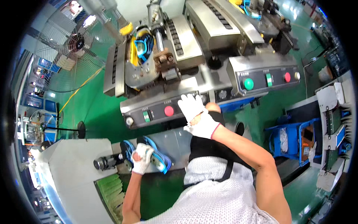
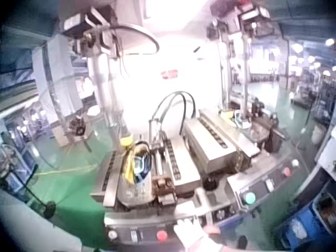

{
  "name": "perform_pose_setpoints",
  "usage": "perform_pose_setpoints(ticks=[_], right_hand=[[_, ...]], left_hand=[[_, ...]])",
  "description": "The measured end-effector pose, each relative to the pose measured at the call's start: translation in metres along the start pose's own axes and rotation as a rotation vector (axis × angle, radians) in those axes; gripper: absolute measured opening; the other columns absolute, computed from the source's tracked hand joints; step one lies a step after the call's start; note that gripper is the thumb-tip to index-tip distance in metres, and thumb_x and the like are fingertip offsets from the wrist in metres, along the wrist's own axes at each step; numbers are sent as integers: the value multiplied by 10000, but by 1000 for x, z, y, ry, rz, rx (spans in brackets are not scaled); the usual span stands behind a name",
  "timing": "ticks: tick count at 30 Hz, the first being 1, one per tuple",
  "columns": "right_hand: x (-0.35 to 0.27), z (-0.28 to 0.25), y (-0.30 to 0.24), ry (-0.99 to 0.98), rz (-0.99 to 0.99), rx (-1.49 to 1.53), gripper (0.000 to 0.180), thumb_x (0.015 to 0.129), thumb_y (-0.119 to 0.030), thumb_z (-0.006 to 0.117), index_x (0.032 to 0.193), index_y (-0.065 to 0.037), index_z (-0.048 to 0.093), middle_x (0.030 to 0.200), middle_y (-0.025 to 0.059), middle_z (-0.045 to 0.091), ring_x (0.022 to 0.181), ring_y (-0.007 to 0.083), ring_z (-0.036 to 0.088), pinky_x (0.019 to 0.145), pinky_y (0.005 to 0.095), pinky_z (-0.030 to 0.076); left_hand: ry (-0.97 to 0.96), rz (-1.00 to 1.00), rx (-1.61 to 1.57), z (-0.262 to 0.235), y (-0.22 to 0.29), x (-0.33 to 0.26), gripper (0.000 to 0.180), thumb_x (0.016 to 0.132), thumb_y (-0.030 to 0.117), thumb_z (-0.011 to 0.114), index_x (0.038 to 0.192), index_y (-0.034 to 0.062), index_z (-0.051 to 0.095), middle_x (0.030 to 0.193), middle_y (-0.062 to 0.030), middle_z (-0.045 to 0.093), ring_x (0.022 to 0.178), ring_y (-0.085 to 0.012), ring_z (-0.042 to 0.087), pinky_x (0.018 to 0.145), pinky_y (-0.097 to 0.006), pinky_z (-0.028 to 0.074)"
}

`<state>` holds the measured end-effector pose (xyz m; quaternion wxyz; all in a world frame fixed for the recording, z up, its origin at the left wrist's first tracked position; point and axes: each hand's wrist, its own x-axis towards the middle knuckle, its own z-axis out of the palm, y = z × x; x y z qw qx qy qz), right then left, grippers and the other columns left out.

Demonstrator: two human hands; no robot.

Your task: The person repeatedly picks up blue and black shoe parts from a green surface and places them into a metal machine fixture. They press a button to operate the machine, then remove the processed parts and place them into a blue bin. The cycle of picking, loading, processing, and binning continues for multiple units.

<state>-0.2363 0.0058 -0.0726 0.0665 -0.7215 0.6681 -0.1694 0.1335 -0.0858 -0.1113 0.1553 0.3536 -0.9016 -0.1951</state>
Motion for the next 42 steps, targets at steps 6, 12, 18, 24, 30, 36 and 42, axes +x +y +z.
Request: perform_pose_setpoints(ticks=[6,12,18,24,30,36,42], right_hand=[[-136,-21,-22,-193,-84,639,1115,854,-579,774,1656,-20,240,1692,275,259,1580,469,230,1286,553,206],[-202,-34,-31,163,301,805,1334,666,-417,985,1638,45,196,1640,247,353,1540,360,357,1289,421,288],[-290,-69,-42,679,874,669,1275,740,-517,890,1637,47,182,1579,272,435,1412,426,521,1127,476,469],[-379,-110,3,1559,890,483,805,874,-305,821,1520,18,463,1458,172,575,1308,292,587,1108,410,463],[-440,-202,166,1682,969,-127,574,931,-248,800,1413,-9,598,1305,169,679,1170,289,643,1066,421,485],[-550,-297,363,1699,1456,-247,995,810,-619,789,1485,60,517,1373,252,665,1261,406,636,1123,436,456],[-615,-344,475,1186,1978,-186,1094,794,-762,678,1552,3,489,1490,242,600,1370,369,594,1155,442,452]], left_hand=[[110,59,-236,-13,144,54,127,854,167,811,902,63,756,917,-135,697,844,-317,691,741,-419,557],[-72,432,-446,37,275,133,121,877,179,772,922,71,745,919,-132,676,866,-337,674,767,-427,546],[-298,758,-497,82,439,165,239,916,313,750,985,84,762,946,-117,665,887,-330,679,772,-418,541],[-488,1096,-766,92,557,144,850,747,173,927,1486,29,533,1497,-246,468,1210,-367,647,946,-438,618],[-435,1105,-699,142,502,139,695,770,73,891,1395,38,589,1434,-205,569,1095,-336,680,881,-398,587],[-711,634,-573,186,430,127,527,865,172,849,1318,7,636,1315,-182,625,1089,-349,682,851,-413,607],[-728,410,-311,207,365,110,521,925,191,772,1397,47,605,1376,-196,602,1106,-338,686,908,-403,585]])
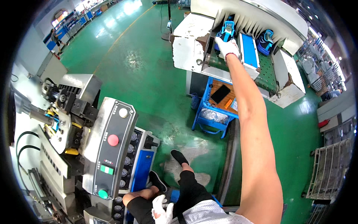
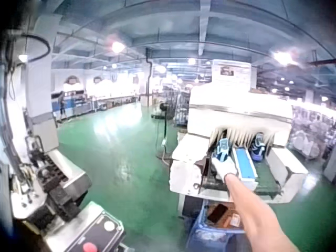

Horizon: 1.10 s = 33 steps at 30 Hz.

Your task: The person repeatedly picks up blue and black shoe parts from a green surface and places them into a metal machine fixture. They press a button to operate the machine, then remove the processed parts and place them into a blue bin. The cycle of picking, loading, processing, and binning continues for multiple units.

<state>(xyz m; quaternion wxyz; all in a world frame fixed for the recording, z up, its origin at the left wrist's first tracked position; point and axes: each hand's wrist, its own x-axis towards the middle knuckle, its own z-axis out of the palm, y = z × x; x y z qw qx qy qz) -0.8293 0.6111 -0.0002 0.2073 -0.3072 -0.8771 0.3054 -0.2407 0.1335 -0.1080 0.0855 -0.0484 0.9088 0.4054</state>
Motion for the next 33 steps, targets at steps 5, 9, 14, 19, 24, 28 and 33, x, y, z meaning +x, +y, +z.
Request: perform_pose_setpoints(ticks=[5,9,14,19,24,28,33], right_hand=[[16,-31,24,-40,-80,-195,984,858,-719,621,1452,64,572,1429,277,631,1340,387,607,1129,454,469],[-186,-6,-3,75,-532,120,878,935,-460,721,1577,43,396,1458,286,601,1333,377,611,1150,456,449],[-487,14,64,-1026,-355,430,679,1016,-130,693,1606,-33,373,1323,156,686,1071,215,703,931,336,588],[-625,-13,49,-1482,-546,368,644,1063,-134,637,1614,10,336,1556,199,487,1206,258,651,975,359,589],[-667,-5,24,-1572,-806,180,701,1067,-226,656,1628,12,311,1669,219,344,1384,322,556,1060,404,572],[-663,25,15,-1552,-1072,-8,687,1055,-199,668,1621,5,338,1629,218,420,1265,284,634,1009,388,588],[-625,73,-27,-1503,-1108,-425,683,1022,-296,723,1602,-94,426,1379,124,639,1084,173,650,826,315,581]], left_hand=[[35,2,19,3,4,3,495,941,185,767,1391,54,606,1285,-180,656,1049,-320,700,913,-412,566],[141,-141,-131,-15,-24,-31,488,969,174,744,1406,24,586,1250,-172,682,1067,-291,706,910,-396,569],[519,-370,-43,-41,-71,-160,262,990,127,689,1208,-19,693,1171,-224,709,1069,-379,696,947,-445,557],[962,-862,-222,-37,-136,-313,293,978,193,729,1198,2,700,1183,-160,721,1048,-274,728,933,-378,567],[1223,-1607,214,97,-140,-546,260,939,241,704,1157,101,729,1147,-132,717,1091,-345,686,980,-460,529],[1056,-2432,425,245,-62,-701,557,912,287,755,1412,93,603,1309,-190,653,1234,-387,608,1017,-485,508],[1298,-2674,15,307,-34,-792,847,966,626,628,1636,176,370,1582,-218,464,1381,-437,532,1077,-592,465]])
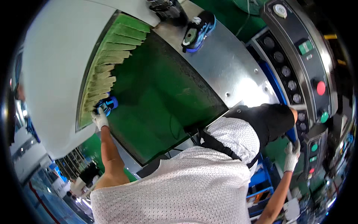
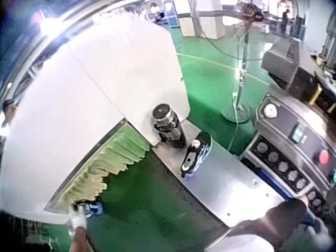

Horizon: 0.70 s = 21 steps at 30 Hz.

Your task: The person repeatedly picks up blue and black shoe parts from a green surface and places them into a metal machine fixture. They press a button to operate the machine, then remove the processed parts and place them into a blue bin. The cycle of picking, loading, processing, and binning continues for multiple units.

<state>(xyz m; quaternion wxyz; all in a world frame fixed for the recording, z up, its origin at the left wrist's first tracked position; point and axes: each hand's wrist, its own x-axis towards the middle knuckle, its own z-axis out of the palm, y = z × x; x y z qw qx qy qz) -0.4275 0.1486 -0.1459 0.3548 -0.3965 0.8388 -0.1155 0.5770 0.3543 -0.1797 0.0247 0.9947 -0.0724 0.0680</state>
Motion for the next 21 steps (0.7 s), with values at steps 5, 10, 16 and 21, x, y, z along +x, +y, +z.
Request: perform_pose_setpoints(ticks=[5,10,16,21], right_hand=[[31,-30,22,60,8,-452,638,986,-384,736,1545,-175,512,1305,158,670,822,213,693,728,363,575],[14,-32,-10,135,-85,-425,604,1009,-365,703,1536,-129,526,1271,180,717,1018,258,722,885,374,571],[-57,5,-114,129,-276,-328,633,1006,-286,708,1570,-108,485,1220,174,762,1170,266,719,1021,379,531],[-111,56,-203,-155,-451,56,690,959,-165,750,1573,-48,458,1361,198,681,1162,265,714,1034,378,546]], left_hand=[[-105,147,-447,58,-28,66,627,1067,541,490,1479,78,584,1411,-242,641,1300,-398,611,1100,-487,470],[78,122,60,27,5,31,534,1098,497,460,1365,83,667,1302,-208,703,1127,-421,687,950,-486,555],[-51,494,-191,2,58,-105,405,1072,359,599,1166,-28,669,1145,-218,653,1041,-398,665,928,-477,534],[-166,962,-487,-28,199,-234,321,985,301,707,1194,57,700,1177,-206,620,1023,-402,654,898,-490,537]])
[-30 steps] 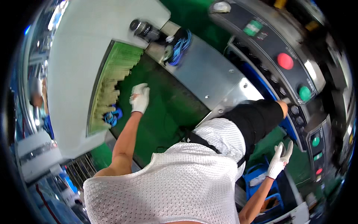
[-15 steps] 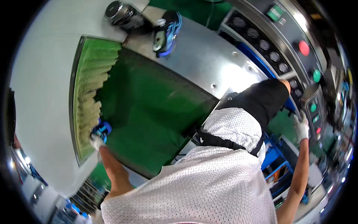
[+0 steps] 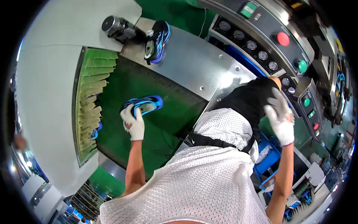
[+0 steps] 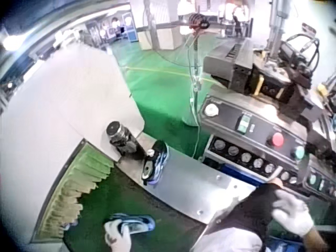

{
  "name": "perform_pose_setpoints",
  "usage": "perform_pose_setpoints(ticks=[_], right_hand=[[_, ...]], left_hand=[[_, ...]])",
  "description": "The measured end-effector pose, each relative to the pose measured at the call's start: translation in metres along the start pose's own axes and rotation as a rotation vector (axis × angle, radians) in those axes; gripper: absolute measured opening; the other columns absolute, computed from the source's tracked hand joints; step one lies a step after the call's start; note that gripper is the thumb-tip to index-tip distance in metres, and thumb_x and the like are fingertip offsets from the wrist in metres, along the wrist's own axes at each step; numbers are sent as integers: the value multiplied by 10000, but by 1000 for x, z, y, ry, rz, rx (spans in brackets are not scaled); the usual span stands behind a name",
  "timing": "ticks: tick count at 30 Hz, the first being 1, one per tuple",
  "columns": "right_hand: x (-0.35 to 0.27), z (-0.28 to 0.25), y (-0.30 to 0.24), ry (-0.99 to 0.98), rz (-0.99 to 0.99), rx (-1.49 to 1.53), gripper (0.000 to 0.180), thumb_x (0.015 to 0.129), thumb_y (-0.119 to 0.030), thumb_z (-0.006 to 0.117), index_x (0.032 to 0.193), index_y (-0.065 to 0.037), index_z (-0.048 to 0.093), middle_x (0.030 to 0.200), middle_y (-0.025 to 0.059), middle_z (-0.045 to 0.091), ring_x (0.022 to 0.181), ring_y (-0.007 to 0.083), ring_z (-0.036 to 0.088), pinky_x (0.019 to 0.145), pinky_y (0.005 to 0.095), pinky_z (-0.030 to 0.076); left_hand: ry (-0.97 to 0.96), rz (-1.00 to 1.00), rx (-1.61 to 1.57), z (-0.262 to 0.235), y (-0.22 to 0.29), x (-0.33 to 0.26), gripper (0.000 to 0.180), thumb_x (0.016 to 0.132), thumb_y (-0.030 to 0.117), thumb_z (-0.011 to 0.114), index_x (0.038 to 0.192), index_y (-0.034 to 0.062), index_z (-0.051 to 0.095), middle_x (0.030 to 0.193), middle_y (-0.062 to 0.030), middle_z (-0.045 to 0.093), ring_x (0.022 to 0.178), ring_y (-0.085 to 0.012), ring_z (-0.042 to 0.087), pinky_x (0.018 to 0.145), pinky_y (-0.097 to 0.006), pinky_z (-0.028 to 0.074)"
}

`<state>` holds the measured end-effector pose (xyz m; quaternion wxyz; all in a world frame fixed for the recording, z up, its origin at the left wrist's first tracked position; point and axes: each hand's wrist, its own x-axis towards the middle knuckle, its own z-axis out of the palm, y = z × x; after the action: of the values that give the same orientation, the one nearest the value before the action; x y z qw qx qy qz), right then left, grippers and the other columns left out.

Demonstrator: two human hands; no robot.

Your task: The person repeatedly picks up blue and black shoe parts from a green surface and places them into a metal machine fixture. They press a button to operate the machine, then remove the processed parts and place them into a blue bin. The cycle of picking, loading, processing, and binning continues for multiple units.

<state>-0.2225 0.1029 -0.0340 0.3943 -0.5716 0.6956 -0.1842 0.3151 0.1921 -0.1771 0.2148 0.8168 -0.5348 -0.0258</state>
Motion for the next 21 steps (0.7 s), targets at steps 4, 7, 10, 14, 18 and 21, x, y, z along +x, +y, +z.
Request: perform_pose_setpoints(ticks=[4,7,10,14,18,21], right_hand=[[11,49,-49,-186,-468,-72,720,914,-200,778,1531,4,468,1425,270,608,1309,348,635,1108,437,506],[8,72,-78,1,-685,-289,703,894,-345,754,1421,53,512,1441,274,566,1353,398,559,1141,476,443],[21,80,-84,67,-309,-304,357,854,-237,717,1102,7,637,1052,224,716,993,404,721,860,461,580],[-13,-16,-14,424,-372,-148,348,872,-333,745,1037,-46,638,930,177,712,890,386,727,769,461,582],[-97,-108,17,435,174,112,545,859,-466,813,1154,-48,626,992,185,712,946,386,724,799,458,587],[-143,-95,91,658,339,544,790,793,-406,885,1419,-15,601,1271,155,733,1132,252,706,1020,387,533]], left_hand=[[-175,218,-134,-15,86,50,189,986,165,687,1137,51,697,1102,-174,639,999,-378,663,867,-469,535],[-215,547,-289,-19,199,55,244,913,91,761,1144,55,690,1095,-173,658,980,-384,664,857,-457,542],[-373,800,-608,-15,306,48,200,922,46,724,1118,31,691,1090,-151,664,983,-330,676,885,-437,546],[-736,834,-902,-12,447,32,173,937,42,685,1103,5,712,1066,-127,687,997,-265,678,897,-365,541],[-982,1541,-772,-31,593,-13,413,885,164,797,1254,25,674,1239,-193,659,1075,-355,674,940,-421,559],[-752,1782,-824,-33,696,-38,700,840,227,848,1436,21,544,1441,-252,531,1293,-392,582,1028,-454,543]])
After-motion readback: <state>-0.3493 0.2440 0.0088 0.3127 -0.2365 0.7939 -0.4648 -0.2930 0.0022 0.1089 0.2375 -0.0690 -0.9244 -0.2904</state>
